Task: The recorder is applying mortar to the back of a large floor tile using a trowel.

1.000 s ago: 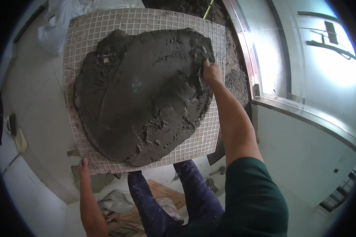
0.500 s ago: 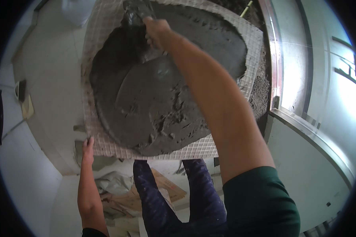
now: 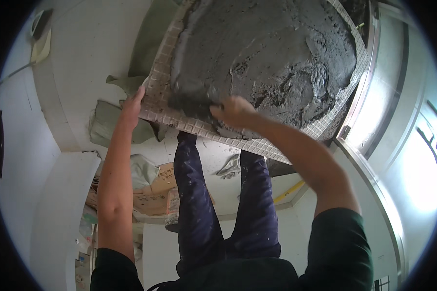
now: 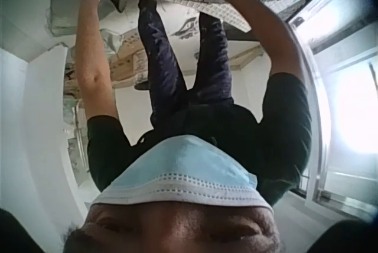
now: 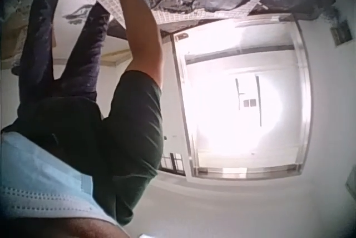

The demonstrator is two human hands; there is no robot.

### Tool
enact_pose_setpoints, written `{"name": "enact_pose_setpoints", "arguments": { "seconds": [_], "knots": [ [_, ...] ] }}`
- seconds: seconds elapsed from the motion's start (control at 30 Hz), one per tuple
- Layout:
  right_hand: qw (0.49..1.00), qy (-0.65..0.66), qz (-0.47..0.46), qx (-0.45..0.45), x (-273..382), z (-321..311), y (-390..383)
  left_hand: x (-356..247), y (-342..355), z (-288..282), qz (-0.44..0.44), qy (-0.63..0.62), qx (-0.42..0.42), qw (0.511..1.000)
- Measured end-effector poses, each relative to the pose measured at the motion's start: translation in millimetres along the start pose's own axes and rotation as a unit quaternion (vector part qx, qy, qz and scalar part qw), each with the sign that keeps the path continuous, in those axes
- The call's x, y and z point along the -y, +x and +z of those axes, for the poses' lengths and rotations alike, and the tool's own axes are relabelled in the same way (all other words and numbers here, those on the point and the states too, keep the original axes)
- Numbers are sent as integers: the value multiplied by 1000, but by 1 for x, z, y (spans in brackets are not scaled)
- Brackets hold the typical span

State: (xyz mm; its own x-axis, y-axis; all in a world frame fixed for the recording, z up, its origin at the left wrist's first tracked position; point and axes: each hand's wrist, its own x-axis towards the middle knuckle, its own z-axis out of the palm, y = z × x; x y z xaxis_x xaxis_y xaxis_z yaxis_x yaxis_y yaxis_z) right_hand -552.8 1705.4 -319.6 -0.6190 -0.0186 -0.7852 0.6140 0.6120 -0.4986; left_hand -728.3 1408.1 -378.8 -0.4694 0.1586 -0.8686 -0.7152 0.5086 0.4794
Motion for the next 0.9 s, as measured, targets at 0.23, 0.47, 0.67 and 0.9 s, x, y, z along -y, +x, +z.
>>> {"name": "enact_pose_setpoints", "arguments": {
  "seconds": [0.23,0.47,0.67,0.9],
  "knots": [
    [932,-276,-118,-206,-38,25,-38,31,16,9,31,77,-83,993],
    [886,-332,-69,-317,-16,-144,62,26,12,25,57,98,-113,987],
    [875,-244,45,-415,-28,-271,118,43,8,12,70,103,-155,980],
    [904,-206,75,-367,-39,-379,144,43,10,12,40,73,-144,986]
  ]
}}
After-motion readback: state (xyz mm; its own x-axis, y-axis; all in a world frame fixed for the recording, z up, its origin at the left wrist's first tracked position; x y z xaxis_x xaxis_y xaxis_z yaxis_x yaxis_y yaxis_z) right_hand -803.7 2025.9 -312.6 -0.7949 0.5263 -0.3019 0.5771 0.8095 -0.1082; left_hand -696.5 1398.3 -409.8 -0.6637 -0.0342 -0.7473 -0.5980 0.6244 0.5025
